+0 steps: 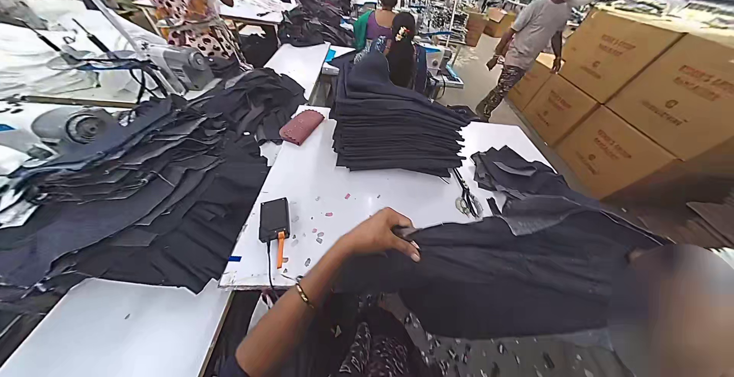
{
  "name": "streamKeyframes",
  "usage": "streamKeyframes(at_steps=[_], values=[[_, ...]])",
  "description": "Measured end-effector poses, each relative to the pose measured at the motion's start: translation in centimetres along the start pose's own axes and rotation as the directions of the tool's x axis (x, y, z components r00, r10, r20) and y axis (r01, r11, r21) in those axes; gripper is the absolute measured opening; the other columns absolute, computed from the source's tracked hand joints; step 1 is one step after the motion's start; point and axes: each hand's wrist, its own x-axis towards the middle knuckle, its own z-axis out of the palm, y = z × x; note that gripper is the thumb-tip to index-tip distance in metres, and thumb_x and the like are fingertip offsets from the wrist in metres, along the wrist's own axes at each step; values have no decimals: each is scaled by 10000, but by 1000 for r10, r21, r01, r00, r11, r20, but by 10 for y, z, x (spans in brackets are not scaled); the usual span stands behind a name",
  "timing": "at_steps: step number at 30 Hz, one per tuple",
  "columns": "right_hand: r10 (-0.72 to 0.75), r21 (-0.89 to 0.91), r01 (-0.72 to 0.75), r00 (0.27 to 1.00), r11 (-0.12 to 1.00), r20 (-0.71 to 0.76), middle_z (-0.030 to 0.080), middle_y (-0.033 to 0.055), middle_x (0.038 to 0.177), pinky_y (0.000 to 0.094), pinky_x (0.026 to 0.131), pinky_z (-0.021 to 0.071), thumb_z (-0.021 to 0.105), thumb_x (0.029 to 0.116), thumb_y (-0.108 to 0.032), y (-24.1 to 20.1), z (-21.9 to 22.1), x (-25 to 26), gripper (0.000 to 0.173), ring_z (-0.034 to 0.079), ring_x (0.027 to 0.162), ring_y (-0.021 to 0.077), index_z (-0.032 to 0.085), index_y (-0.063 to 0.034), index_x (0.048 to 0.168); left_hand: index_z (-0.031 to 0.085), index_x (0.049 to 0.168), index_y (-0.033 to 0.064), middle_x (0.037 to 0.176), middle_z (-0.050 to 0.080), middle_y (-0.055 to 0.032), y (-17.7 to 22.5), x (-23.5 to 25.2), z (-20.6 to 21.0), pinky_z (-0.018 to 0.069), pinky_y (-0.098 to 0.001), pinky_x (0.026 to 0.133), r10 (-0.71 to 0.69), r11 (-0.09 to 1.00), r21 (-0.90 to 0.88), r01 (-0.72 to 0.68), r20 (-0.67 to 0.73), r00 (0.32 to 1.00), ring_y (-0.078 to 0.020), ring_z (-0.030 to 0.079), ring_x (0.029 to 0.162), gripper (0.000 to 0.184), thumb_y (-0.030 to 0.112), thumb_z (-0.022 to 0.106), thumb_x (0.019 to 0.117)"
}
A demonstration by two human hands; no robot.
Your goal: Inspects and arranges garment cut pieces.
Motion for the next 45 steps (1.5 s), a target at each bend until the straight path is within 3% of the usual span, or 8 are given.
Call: streamKeyframes(at_steps=[10, 14, 18, 27, 32, 36, 40, 45], values=[[-12, 112, -1, 994, 994, 111, 764, -106, 973, 189, 854, 578, 732, 886, -160, 23, -6, 12, 123, 700, 918, -3, 769, -236, 975, 653, 736, 149, 611, 575, 140, -2, -40, -26, 425, -160, 543, -255, 966, 7, 260, -161, 953, 55, 519, 556, 211, 159, 858, 787], [15, 98, -26, 994, 995, 111, 762, -106, 968, 177, 828, 579, 712, 924, -294, 26, -9, 12, 100, 702, 898, -6, 757, -246, 1000, 680, 766, 141, 630, 591, 143, -7, -44, -25, 426, -150, 551, -237, 971, -32, 235, -198, 951, 61, 521, 567, 175, 114, 853, 781], [41, 82, -46, 997, 996, 59, 770, -91, 993, 191, 820, 594, 539, 977, -61, 30, -7, 16, 241, 710, 897, 4, 740, -181, 1038, 735, 926, 82, 764, 679, 101, -12, -43, -22, 493, -151, 656, -211, 976, 3, 216, -193, 958, 59, 592, 685, 156, 131, 838, 820], [38, -100, -17, 975, 995, 217, 764, -143, 916, 174, 809, 581, 527, 961, -59, 30, -3, 47, 301, 689, 855, -48, 780, -220, 938, 754, 808, 160, 701, 696, 122, 37, -83, -87, 499, -138, 587, -119, 974, 146, 176, -330, 936, 69, 606, 626, 84, 79, 770, 796], [214, -421, -156, 972, 893, 94, 688, 71, 1075, 331, 853, 536, 516, 1066, -135, 102, 65, 113, 237, 633, 944, 93, 665, -7, 1200, 724, 985, -23, 895, 673, -241, 19, -34, -139, 480, -628, 750, 41, 773, 462, 436, -721, 691, -392, 640, 831, 134, 106, 723, 949], [174, -528, -51, 967, 848, 186, 454, 270, 1529, 507, 1193, 350, 520, 1051, -227, 182, 143, 85, 523, 435, 1435, 371, 452, 52, 1488, 586, 1354, -24, 1395, 545, -293, -57, 11, -70, 387, -654, 1093, 94, 732, 528, 430, -704, 704, -467, 506, 1318, 484, 289, 656, 993], [380, -338, -232, 787, 912, 486, 663, 166, 1331, 343, 1060, 511, 564, 1036, -166, 238, 193, -32, 361, 658, 1201, 201, 638, 9, 1343, 604, 1299, -55, 1262, 628, -244, -160, 15, 42, 538, -426, 953, -231, 918, 124, 378, -606, 761, -319, 654, 1087, 524, 227, 784, 896], [574, -291, -495, 679, 819, 458, 735, 153, 1155, 285, 917, 584, 701, 971, -169, 254, 206, -70, 338, 733, 994, 144, 677, 29, 1245, 613, 1259, -73, 1103, 670, -223, -197, 9, 68, 556, -366, 837, -162, 928, 117, 353, -728, 666, -272, 667, 950, 470, 119, 782, 864]])
